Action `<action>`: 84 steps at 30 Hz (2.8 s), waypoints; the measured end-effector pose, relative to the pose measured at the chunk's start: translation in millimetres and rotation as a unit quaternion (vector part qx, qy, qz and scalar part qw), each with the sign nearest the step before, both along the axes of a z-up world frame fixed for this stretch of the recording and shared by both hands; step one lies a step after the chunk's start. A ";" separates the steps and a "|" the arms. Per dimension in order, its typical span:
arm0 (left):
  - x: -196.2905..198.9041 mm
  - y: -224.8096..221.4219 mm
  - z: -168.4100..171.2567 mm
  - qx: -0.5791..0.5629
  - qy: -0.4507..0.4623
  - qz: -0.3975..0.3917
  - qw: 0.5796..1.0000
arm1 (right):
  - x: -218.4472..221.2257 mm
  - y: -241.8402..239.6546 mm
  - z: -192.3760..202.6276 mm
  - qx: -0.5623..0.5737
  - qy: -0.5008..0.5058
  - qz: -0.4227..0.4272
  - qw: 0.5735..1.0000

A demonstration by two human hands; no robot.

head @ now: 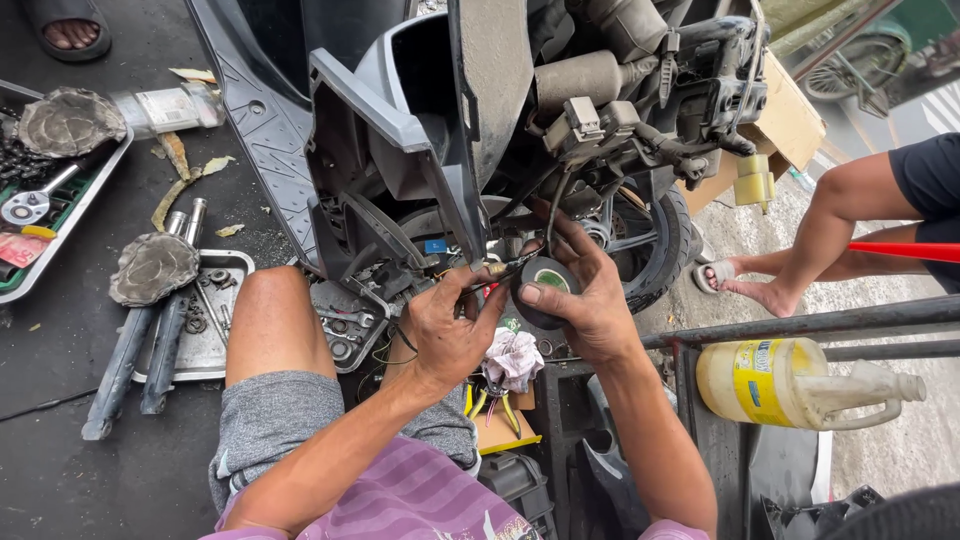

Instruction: Finalizing the installation of a horn on a motorcycle by taping wires and connecting the horn relay unit.

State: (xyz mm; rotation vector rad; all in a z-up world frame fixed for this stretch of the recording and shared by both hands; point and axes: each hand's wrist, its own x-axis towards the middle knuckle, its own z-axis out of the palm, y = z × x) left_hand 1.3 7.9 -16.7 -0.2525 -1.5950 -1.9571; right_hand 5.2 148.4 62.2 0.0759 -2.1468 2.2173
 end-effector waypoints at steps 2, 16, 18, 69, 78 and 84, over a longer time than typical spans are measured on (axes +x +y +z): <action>-1.4 -6.7 3.8 -0.007 -0.005 -0.008 1.000 | 2.7 4.0 -5.0 0.033 0.023 -0.004 0.999; -8.7 -11.5 14.5 -0.073 -0.045 -0.168 0.982 | 14.3 -4.1 -38.3 0.326 0.171 -0.207 0.906; -11.7 -9.8 18.2 -0.063 -0.051 -0.192 0.978 | 8.8 -8.5 -32.5 0.326 0.160 -0.222 0.905; -20.6 14.0 8.2 -0.101 -0.059 -0.214 0.970 | 51.3 40.9 -94.6 0.128 0.011 -0.201 0.971; -25.5 17.0 4.1 -0.102 -0.073 -0.218 0.968 | 7.5 17.7 -22.2 0.329 0.171 -0.137 0.919; -1.3 -31.0 48.6 -0.243 -0.057 -0.264 0.931 | 7.4 30.7 -22.3 0.354 0.134 -0.110 0.919</action>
